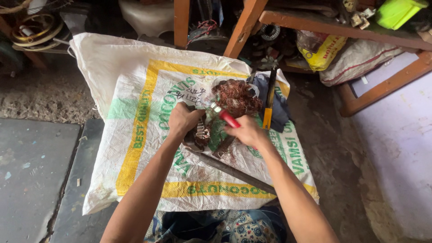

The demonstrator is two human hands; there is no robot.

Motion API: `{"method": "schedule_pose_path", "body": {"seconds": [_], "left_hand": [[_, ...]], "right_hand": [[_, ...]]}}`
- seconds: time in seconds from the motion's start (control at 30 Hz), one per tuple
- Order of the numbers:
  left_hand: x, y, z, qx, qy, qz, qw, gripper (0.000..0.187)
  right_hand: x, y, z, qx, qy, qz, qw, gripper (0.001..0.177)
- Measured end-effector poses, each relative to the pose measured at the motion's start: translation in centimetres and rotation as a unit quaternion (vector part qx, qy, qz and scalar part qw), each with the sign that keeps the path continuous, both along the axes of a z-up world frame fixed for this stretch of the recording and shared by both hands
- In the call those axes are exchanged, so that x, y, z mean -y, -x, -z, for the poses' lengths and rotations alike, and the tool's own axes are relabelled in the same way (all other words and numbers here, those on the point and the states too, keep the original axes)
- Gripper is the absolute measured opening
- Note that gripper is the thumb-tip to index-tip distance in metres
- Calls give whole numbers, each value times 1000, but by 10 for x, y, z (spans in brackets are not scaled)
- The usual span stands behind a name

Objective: The person strips copper wire from an electrical stator using pliers and a metal rod on top of a white sack.

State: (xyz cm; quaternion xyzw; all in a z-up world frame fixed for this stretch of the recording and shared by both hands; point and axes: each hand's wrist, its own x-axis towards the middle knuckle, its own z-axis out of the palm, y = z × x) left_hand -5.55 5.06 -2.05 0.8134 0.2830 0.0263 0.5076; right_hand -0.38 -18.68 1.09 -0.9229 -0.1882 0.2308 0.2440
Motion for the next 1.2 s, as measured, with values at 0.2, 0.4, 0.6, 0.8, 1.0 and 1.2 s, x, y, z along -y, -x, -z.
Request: {"method": "schedule_pose_path", "body": {"seconds": [0.2,0.4,0.6,0.8,1.0,1.2], "left_hand": [[21,26,-38,60,-68,-36,995,46],[37,50,-89,149,-157,-5,976,44],[22,48,-127,234,-124,-26,964,40],[33,19,-72,156,210,-82,962,34],[57,-29,-1,227,209,-177,935,28],[56,-30,-18,117,403,-92,903,25]], "right_hand": [[-21,-17,55,-37,148,18,988,37],[-7,-28,79,16,65,27,997,40],[-12,-12,39,-80,-13,122,989,37],[19,-10,1,-237,-154,126,951,36],[62,6,-32,-47,66,-15,997,45],[85,4,-16,-28,49,78,995,43]]}}
